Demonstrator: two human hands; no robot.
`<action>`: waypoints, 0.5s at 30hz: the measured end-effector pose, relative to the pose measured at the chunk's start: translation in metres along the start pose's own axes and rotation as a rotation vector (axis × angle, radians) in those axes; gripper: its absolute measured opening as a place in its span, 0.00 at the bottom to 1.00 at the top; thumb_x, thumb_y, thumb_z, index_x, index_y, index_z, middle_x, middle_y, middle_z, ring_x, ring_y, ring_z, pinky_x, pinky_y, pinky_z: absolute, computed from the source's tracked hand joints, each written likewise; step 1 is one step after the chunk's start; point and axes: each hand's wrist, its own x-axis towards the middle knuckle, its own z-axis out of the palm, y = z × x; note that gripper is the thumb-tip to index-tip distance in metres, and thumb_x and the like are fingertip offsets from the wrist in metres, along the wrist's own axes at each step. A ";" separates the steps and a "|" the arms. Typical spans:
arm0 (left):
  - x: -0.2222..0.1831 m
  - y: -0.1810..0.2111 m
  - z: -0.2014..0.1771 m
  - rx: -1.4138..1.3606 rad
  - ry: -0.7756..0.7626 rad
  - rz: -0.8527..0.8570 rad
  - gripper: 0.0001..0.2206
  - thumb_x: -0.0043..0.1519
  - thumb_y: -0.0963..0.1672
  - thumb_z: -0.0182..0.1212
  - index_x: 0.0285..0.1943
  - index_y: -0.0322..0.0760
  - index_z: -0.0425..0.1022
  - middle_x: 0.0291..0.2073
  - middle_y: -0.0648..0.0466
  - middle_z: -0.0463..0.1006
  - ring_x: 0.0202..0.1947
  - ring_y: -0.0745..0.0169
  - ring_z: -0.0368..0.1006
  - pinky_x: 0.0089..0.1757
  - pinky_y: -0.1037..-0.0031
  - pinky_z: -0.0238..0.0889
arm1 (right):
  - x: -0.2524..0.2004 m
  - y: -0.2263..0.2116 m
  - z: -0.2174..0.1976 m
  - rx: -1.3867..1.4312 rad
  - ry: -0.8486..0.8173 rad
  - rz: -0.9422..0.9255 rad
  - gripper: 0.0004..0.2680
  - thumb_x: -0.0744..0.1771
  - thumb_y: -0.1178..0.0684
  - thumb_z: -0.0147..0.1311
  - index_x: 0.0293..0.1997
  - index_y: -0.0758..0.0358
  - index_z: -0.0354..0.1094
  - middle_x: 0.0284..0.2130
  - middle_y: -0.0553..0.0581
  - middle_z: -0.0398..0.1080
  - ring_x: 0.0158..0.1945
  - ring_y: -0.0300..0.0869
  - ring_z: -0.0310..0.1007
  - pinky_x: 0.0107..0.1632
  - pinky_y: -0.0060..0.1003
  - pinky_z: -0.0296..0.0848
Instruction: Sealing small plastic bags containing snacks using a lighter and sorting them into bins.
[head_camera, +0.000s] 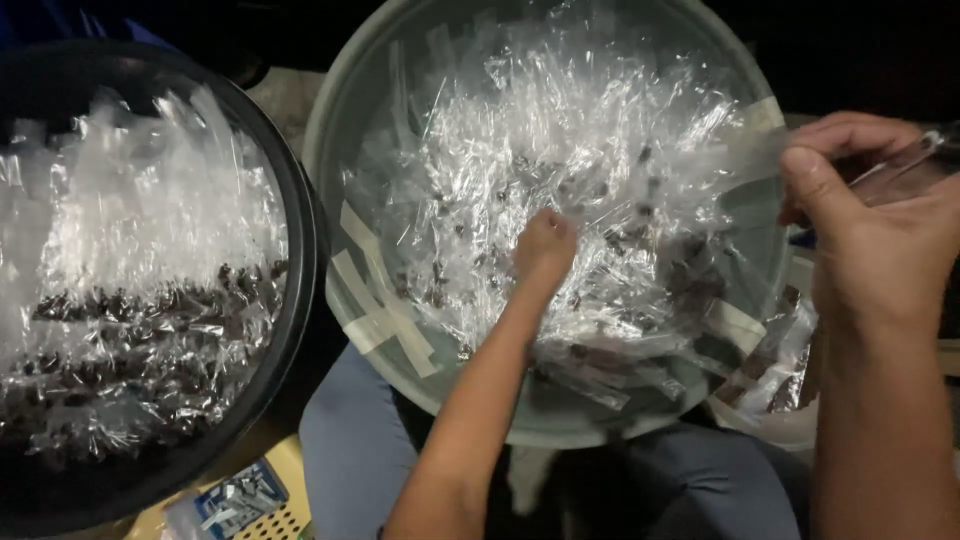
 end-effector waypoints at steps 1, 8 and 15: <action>0.002 0.005 -0.001 -0.001 0.002 0.006 0.06 0.70 0.46 0.50 0.44 0.43 0.70 0.34 0.58 0.74 0.32 0.67 0.68 0.34 0.75 0.64 | 0.000 0.002 0.002 0.001 0.001 -0.006 0.06 0.74 0.59 0.63 0.50 0.66 0.68 0.50 0.60 0.71 0.35 0.36 0.66 0.38 0.27 0.69; -0.005 0.021 -0.038 -0.545 0.112 0.548 0.04 0.60 0.41 0.63 0.41 0.40 0.74 0.35 0.53 0.78 0.37 0.63 0.75 0.44 0.73 0.70 | -0.003 -0.025 0.033 -0.069 -0.054 0.231 0.05 0.70 0.64 0.64 0.43 0.63 0.71 0.38 0.53 0.72 0.32 0.36 0.69 0.35 0.26 0.71; -0.081 0.051 -0.084 -0.395 0.021 0.822 0.08 0.62 0.44 0.63 0.48 0.40 0.77 0.43 0.55 0.82 0.45 0.64 0.78 0.48 0.74 0.73 | 0.002 -0.049 0.060 0.017 -0.296 0.473 0.18 0.65 0.57 0.62 0.62 0.63 0.72 0.31 0.47 0.67 0.29 0.35 0.65 0.32 0.27 0.68</action>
